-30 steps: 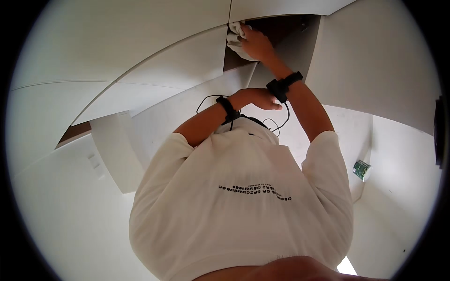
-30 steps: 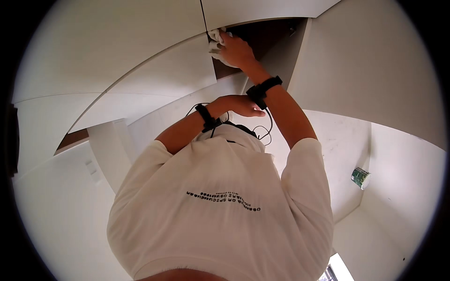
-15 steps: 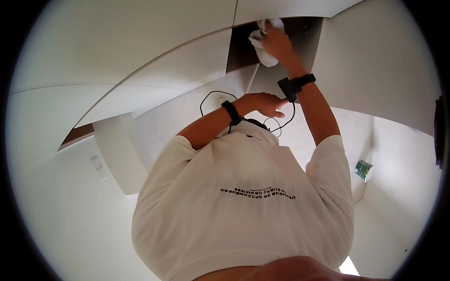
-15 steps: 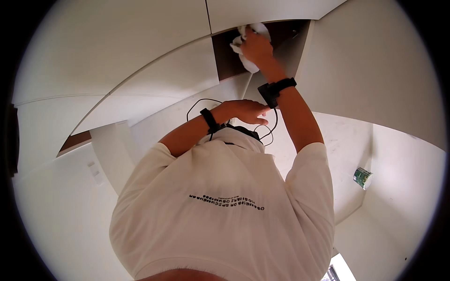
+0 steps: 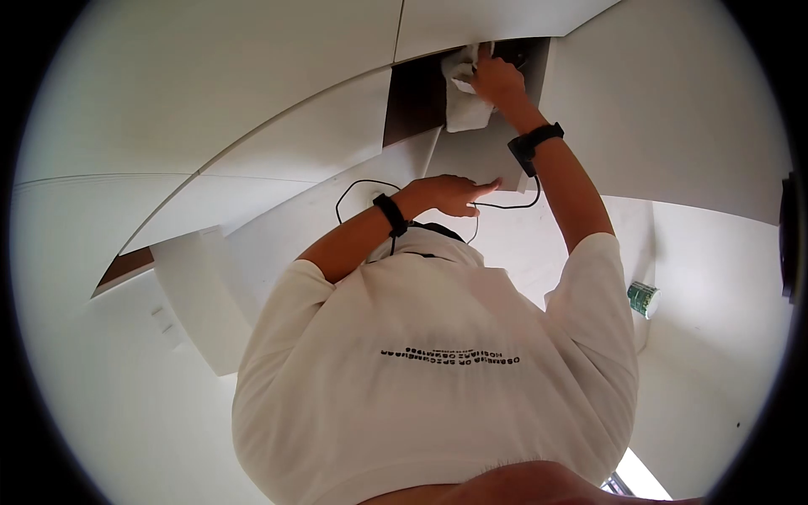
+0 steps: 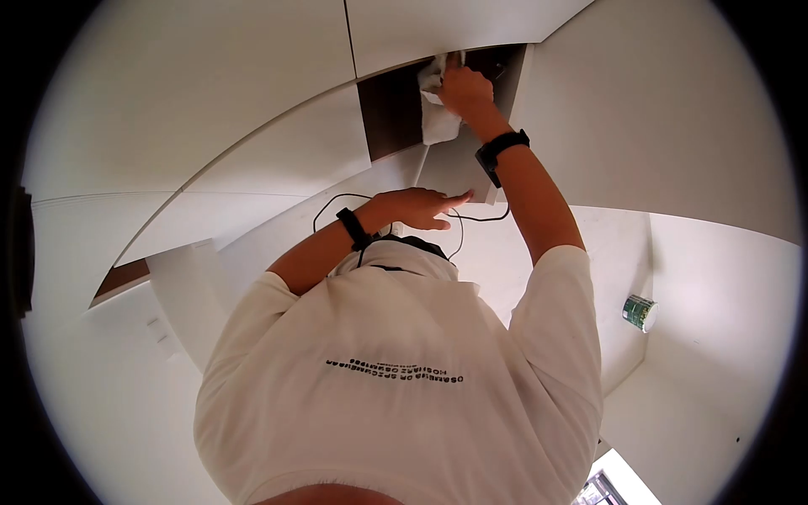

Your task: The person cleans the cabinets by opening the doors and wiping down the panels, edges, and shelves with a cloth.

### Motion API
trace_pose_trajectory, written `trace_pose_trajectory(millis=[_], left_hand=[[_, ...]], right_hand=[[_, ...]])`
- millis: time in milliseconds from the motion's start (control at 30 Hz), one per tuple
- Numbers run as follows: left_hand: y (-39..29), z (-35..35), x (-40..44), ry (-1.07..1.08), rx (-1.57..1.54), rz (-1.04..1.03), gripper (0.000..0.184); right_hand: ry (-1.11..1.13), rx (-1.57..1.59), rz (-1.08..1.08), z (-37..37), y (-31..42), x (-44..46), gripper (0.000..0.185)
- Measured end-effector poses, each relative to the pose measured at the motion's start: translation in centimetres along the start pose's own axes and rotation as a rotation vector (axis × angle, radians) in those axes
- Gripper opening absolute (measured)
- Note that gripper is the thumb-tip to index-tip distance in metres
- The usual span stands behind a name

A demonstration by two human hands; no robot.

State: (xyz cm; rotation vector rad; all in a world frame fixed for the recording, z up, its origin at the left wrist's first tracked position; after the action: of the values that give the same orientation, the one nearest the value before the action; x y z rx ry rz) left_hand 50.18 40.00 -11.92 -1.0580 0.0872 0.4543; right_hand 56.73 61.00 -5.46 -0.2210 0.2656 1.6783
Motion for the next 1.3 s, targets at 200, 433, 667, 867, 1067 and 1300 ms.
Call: trace_pose_trajectory(millis=[200,433,667,867,1067,1300], left_hand=[[0.2,-0.6,-0.1,0.037,-0.079,0.033,0.097],[-0.2,0.0,-0.8,0.012,-0.101,0.082,0.090],[1.2,-0.1,-0.9,-0.225,-0.049,0.015,0.063],[-0.1,1.9,-1.3,-0.455,-0.085,-0.054,0.035],[-2.4,4.1,-0.4,-0.515,0.026,-0.037,0.047],[-2.3,4.4,0.6,-0.582,0.091,-0.025,0.053]], right_hand=[[-0.008,0.088,-0.130,-0.9,-5.4,3.6,0.086],[0.013,0.078,-0.090,-4.5,-14.1,13.9,0.071],[-0.038,0.028,-0.106,-3.9,-14.9,14.8,0.037],[-0.150,-0.174,0.088,-2.1,-13.1,14.0,0.043],[-0.015,-0.057,-0.008,-5.9,-14.7,15.5,0.052],[0.002,0.760,0.028,0.5,-3.6,0.3,0.042]])
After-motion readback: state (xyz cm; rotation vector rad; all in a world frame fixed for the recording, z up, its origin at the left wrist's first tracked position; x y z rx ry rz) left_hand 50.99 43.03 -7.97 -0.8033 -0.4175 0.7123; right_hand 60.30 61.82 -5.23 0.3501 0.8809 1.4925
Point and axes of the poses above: each hand's wrist, its own x-axis towards the middle knuckle, its own z-axis out of the back of the hand, y = z × x, the point moved 5 cm from there along x, towards the middle knuckle, and after that the axes turned 1 degree about y, right-handed, at the moved point
